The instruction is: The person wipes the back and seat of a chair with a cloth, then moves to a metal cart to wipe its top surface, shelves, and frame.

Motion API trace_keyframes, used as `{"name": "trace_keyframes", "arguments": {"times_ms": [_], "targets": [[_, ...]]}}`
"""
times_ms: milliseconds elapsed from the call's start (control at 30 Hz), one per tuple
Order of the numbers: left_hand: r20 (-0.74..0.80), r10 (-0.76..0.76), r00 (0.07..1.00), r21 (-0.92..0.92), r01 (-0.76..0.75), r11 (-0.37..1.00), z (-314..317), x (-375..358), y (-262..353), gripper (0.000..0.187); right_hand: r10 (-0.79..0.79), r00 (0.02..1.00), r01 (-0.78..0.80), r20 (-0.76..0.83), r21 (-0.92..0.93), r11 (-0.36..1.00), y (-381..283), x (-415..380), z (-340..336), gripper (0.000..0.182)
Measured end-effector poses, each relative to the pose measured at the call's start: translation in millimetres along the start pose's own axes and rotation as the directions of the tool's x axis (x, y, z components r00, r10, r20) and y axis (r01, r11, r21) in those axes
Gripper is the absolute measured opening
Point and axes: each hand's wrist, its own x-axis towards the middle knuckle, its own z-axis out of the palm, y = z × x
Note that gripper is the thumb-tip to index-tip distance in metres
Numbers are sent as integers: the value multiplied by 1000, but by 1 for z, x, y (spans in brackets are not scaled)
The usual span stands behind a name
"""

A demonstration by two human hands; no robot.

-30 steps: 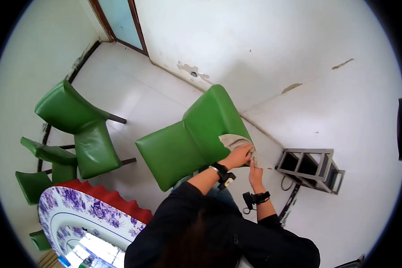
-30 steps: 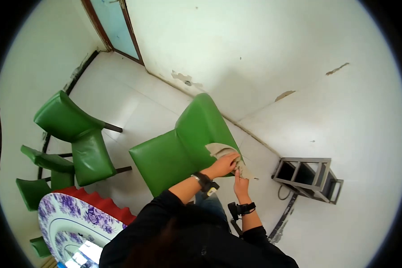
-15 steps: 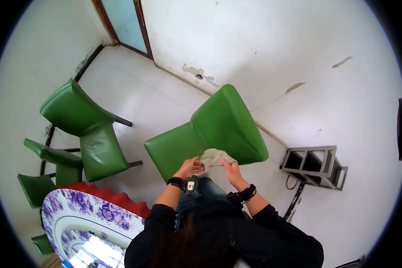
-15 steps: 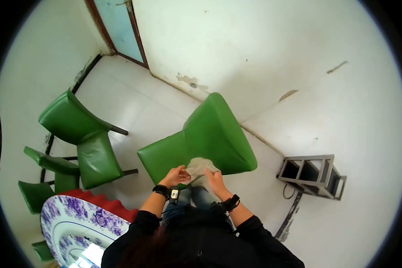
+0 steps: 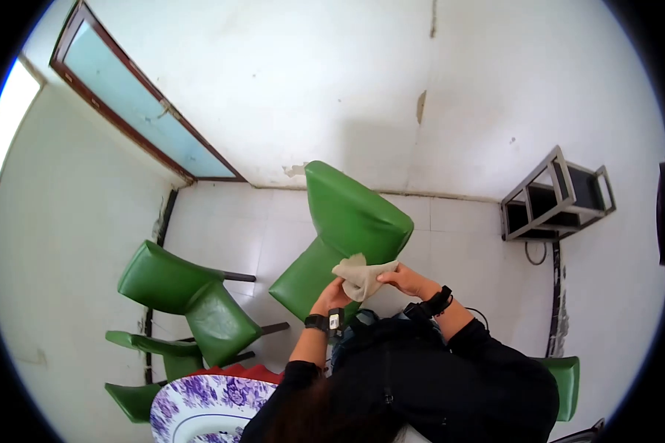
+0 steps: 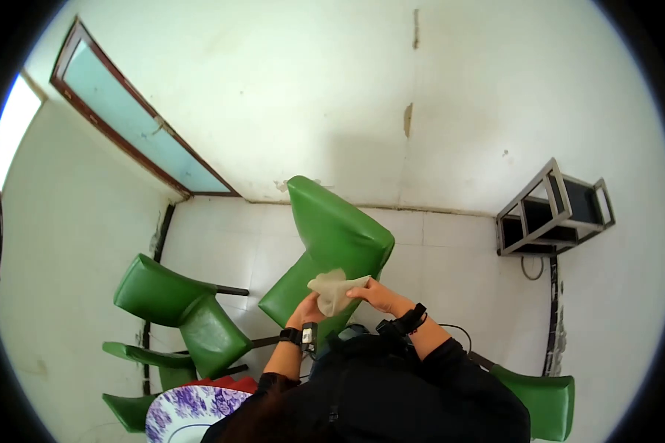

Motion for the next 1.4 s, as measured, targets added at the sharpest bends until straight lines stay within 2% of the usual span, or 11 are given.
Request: {"name": "trace_keyframes", "arguments": {"times_ms": [67, 133, 167, 333, 400, 467, 767, 967, 1100, 1300, 1400], "targets": [[-24, 79, 997, -3, -79, 997, -3, 6, -13, 27, -60, 995, 62, -77, 28, 998, -3, -20, -8, 35], [268, 215, 939, -272, -140, 952, -1, 4, -19, 19, -56, 983, 66, -176, 52, 997, -4, -39, -29, 32], [7, 292, 956, -207, -284, 936, 0, 4, -27, 21, -55, 974, 67, -221, 49, 997, -1, -48, -40, 30], [-63, 347, 936, -66, -351, 934, 45, -7, -57, 23, 64, 962, 10, -264, 270, 963, 15, -96, -72, 30], [-158, 448, 880, 241, -406, 882, 55, -9, -60, 26, 94, 961, 6, -261, 358, 934, 29, -101, -82, 30], [-199, 478, 855, 267, -422, 866, 60, -8, -62, 24, 126, 936, 26, -328, 423, 906, 37, -102, -91, 28], [-184, 443, 877, 191, -410, 892, 43, 20, -42, 25, 216, 930, 24, -297, 637, 771, 45, -74, -111, 29], [-168, 339, 926, 13, -342, 940, 30, 56, -15, 25, 345, 825, 150, -448, 762, 630, 40, -39, -122, 35], [-290, 199, 936, -118, -242, 963, 24, 80, 6, 25, 340, 816, 170, -467, 757, 631, 37, -13, -130, 35], [-187, 155, 970, -223, -196, 955, 37, 116, 30, 27, 309, 771, 119, -557, 603, 789, 15, 24, -143, 36], [-84, 63, 994, -215, -80, 973, 34, 131, 23, 30, 357, 743, 143, -567, 655, 742, 10, 33, -141, 35]]}}
